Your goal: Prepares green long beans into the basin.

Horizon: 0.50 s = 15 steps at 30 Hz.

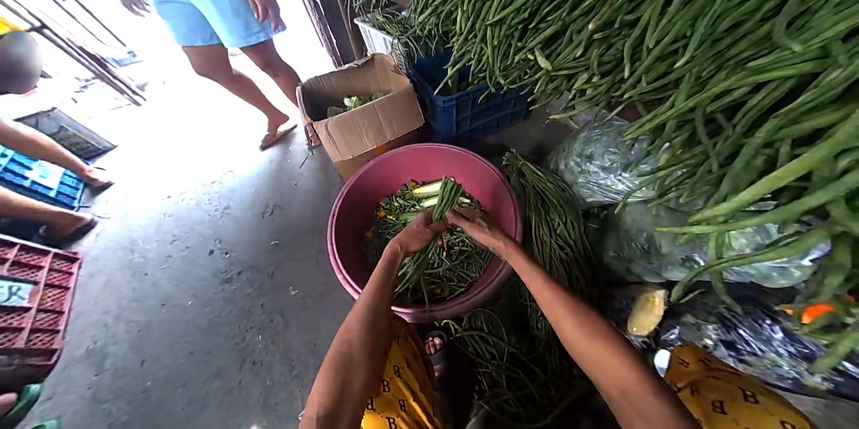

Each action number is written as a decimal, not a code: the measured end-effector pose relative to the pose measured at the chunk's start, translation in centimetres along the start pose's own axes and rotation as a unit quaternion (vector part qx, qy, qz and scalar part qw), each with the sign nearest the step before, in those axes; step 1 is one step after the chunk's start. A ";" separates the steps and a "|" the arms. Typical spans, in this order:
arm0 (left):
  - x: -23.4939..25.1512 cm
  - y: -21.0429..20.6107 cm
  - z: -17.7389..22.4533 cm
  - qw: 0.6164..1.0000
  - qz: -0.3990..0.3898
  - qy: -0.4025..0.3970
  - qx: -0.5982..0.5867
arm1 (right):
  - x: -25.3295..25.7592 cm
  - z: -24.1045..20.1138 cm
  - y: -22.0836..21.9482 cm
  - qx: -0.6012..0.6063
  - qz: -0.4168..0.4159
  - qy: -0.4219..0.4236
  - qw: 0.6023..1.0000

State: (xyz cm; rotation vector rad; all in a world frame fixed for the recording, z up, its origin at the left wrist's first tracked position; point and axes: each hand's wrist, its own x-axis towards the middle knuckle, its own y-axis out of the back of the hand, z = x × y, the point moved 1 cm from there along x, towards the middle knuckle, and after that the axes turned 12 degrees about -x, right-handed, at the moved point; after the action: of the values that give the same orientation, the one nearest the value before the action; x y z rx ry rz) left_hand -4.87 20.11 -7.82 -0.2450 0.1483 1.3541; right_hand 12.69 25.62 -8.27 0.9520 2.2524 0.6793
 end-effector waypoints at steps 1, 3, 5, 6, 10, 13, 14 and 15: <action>0.0 -0.1 0.0 1.000 0.005 -0.003 0.030 | 0.0 -0.2 0.1 -0.019 0.004 -0.003 1.000; 0.0 -0.3 0.1 0.993 0.016 0.011 0.114 | 0.1 -0.4 -0.3 -0.047 0.009 -0.019 0.999; 0.1 -0.7 0.1 0.983 0.021 0.029 0.180 | 0.1 -0.7 -0.7 -0.049 0.013 -0.043 0.998; 0.1 -0.8 0.0 0.979 0.024 0.028 0.202 | 0.0 -0.8 -0.9 -0.039 0.018 -0.049 0.998; 0.1 -0.7 0.0 0.966 0.030 0.034 0.256 | 0.0 -1.0 -1.6 -0.008 0.038 -0.039 0.998; 0.2 -0.6 -0.2 0.957 0.036 0.047 0.285 | 0.4 -0.7 -2.1 -0.003 0.039 -0.044 0.998; 0.3 -0.6 -0.3 0.953 0.039 0.055 0.296 | 0.4 -0.7 -2.3 -0.003 0.040 -0.049 0.998; 0.4 -0.6 -0.3 0.948 0.043 0.064 0.310 | 0.4 -0.7 -2.4 -0.002 0.046 -0.057 0.997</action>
State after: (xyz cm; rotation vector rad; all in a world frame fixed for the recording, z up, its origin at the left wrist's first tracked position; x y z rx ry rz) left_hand -4.22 20.28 -8.20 0.2085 0.6863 1.3117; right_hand 10.87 24.26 -9.48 1.0704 2.1182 0.6523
